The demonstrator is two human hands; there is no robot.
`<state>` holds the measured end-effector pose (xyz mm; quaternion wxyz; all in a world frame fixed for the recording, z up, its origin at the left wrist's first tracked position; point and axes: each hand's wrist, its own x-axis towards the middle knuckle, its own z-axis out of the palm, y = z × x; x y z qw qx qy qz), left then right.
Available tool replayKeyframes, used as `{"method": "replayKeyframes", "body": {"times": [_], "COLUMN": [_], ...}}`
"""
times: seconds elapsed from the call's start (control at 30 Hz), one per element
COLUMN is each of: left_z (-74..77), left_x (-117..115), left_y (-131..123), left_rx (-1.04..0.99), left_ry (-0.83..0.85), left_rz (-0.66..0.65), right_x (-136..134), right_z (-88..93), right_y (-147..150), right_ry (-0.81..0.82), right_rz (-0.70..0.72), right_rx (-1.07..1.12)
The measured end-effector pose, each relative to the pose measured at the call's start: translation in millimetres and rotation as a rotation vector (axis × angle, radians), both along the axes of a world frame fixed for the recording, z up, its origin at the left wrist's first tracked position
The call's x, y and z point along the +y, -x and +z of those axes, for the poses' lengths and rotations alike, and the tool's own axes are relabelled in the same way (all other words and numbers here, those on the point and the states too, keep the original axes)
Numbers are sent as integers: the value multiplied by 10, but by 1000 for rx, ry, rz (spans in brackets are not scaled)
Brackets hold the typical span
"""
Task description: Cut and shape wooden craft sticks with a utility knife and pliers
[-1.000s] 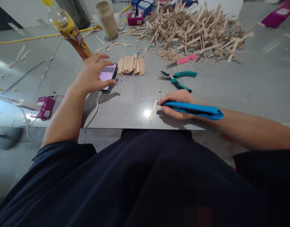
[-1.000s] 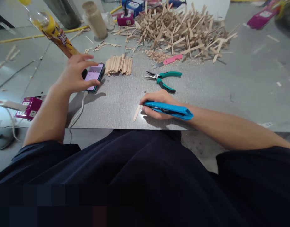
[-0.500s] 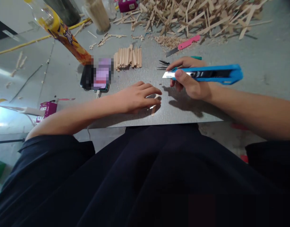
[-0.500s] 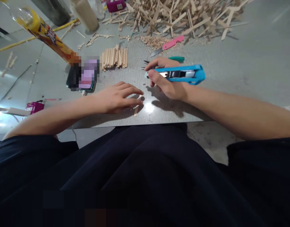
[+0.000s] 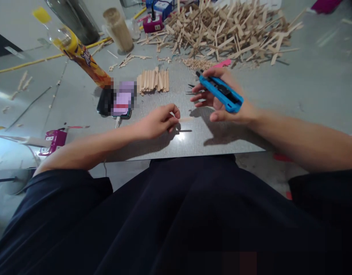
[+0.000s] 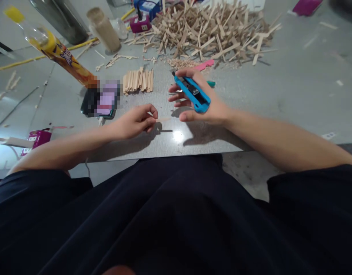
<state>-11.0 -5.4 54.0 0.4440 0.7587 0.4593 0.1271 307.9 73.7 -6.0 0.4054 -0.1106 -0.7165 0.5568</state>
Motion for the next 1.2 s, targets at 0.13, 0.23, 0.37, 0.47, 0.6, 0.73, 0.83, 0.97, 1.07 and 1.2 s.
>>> {"method": "replayKeyframes", "body": {"times": [0.13, 0.23, 0.37, 0.47, 0.6, 0.73, 0.83, 0.97, 1.07, 1.2], "left_z": [-10, -112, -208, -205, -99, 80, 147, 113, 81, 69], "left_x": [-82, -76, -16, 7, -16, -71, -89, -71, -56, -43], "left_y": [25, 33, 42, 45, 49, 31, -3, -28, -27, -21], "left_rx": [-110, -189, -176, -145, -21, 178, 267, 273, 255, 265], "left_ry": [127, 221, 265, 229, 90, 62, 43, 46, 90, 137], "left_rz": [55, 65, 81, 110, 102, 88, 120, 130, 161, 181], "right_x": [-55, -108, -44, 80, 85, -173, -366, -524, -623, -733], "right_z": [136, 248, 260, 180, 142, 226, 334, 529, 678, 786], "right_y": [-61, -73, -26, 47, 177, 242, 247, 319, 422, 500], "right_ry": [112, 232, 186, -17, -329, -472, -541, -504, -511, -573], "right_rz": [174, 217, 28, -127, -190, -360, -308, -260, -233, -191], "right_rx": [53, 52, -51, -188, -410, -736, -967, -1230, -1354, -1470]}}
